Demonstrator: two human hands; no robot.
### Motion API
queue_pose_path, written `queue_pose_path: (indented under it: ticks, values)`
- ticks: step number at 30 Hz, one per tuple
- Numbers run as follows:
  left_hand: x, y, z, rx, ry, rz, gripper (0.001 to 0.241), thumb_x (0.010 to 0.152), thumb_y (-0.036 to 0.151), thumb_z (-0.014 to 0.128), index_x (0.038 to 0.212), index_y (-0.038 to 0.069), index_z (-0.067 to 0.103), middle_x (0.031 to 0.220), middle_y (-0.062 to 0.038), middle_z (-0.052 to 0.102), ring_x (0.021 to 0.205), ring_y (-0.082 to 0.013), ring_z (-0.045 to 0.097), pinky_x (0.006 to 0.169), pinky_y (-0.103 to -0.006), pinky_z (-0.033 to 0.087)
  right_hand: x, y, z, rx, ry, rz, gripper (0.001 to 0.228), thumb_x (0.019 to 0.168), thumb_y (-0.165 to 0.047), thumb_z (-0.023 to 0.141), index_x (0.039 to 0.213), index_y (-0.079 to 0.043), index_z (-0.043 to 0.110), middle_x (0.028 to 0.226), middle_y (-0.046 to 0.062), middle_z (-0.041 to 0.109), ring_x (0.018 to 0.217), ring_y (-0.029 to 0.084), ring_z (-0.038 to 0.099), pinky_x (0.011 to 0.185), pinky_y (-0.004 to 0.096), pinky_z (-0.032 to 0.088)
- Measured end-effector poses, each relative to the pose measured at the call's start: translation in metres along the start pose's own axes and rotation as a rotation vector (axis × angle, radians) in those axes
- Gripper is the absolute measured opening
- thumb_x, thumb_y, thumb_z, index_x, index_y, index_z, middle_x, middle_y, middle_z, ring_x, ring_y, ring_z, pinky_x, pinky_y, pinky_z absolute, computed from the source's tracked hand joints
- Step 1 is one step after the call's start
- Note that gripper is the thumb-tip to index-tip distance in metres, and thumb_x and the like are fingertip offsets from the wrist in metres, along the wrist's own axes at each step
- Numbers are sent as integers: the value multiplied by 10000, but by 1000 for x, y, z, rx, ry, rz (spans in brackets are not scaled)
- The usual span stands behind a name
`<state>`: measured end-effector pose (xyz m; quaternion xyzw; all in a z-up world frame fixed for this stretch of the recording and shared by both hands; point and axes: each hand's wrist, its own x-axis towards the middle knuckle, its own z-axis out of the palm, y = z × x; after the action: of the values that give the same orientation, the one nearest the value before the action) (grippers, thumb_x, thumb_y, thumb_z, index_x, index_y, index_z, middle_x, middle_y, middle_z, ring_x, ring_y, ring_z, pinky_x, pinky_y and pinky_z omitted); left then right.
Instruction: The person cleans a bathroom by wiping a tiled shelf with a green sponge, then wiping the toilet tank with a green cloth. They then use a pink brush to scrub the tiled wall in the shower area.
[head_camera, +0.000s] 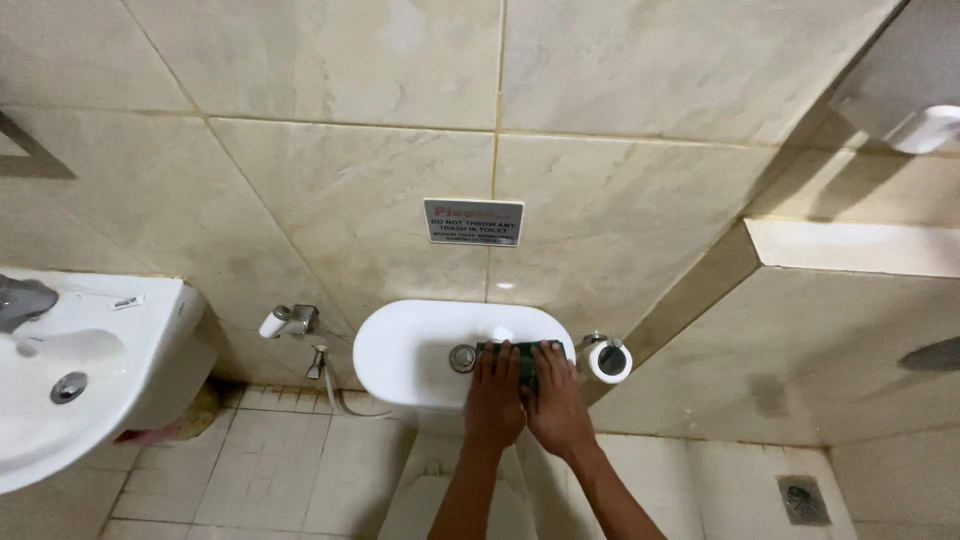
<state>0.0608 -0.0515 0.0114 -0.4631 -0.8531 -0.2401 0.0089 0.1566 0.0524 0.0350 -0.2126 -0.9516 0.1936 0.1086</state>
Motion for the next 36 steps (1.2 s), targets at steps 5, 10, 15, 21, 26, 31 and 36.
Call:
queue_pose_path:
  ticks: [5,10,15,21,26,31,36]
  values:
    - [-26,7,3,-61,58,5,657,881,175,544,1491,-33,416,1599,-225,357,1511,-461,225,1249,-537,160,-24,-8,-5,13,-51,25,678,1003,-330,502,1558,-25,263,1668,169,197,1562,334,104,1255,485,110]
    - [-22,7,-2,-97,5,1,705,847,170,572,1489,-59,394,1584,-254,332,1487,-483,189,1216,-556,140,-17,-7,-10,-7,-146,39,696,1001,-331,499,1561,-22,228,1676,176,147,1566,325,60,1250,471,98]
    - [6,-4,8,-59,42,1,665,901,228,571,1490,-44,422,1572,-223,381,1481,-468,246,1240,-551,168,9,5,-6,-71,-51,-23,663,997,-305,517,1541,-1,290,1649,189,248,1558,344,161,1267,497,117]
    - [45,-21,28,27,76,-6,654,896,288,549,1462,-26,455,1573,-206,405,1479,-458,285,1222,-540,190,45,20,5,14,40,-43,646,972,-308,550,1505,-2,351,1618,200,304,1540,371,196,1237,517,163]
    - [66,-29,26,40,51,-5,661,892,279,548,1462,-42,451,1559,-228,408,1463,-472,292,1228,-535,193,68,20,2,25,13,-25,643,968,-293,559,1503,2,356,1604,204,322,1525,375,218,1225,518,196]
    - [62,-27,27,37,74,16,624,933,259,518,1468,-56,449,1564,-237,417,1468,-471,317,1239,-535,211,62,14,-2,30,22,17,601,977,-292,555,1485,-14,393,1589,190,365,1516,381,251,1222,492,238]
    - [51,-24,22,-6,78,11,591,934,236,520,1453,-37,451,1560,-224,414,1480,-466,293,1226,-549,206,50,8,-3,13,41,14,628,961,-299,587,1487,-20,390,1588,206,351,1500,383,261,1210,500,243]
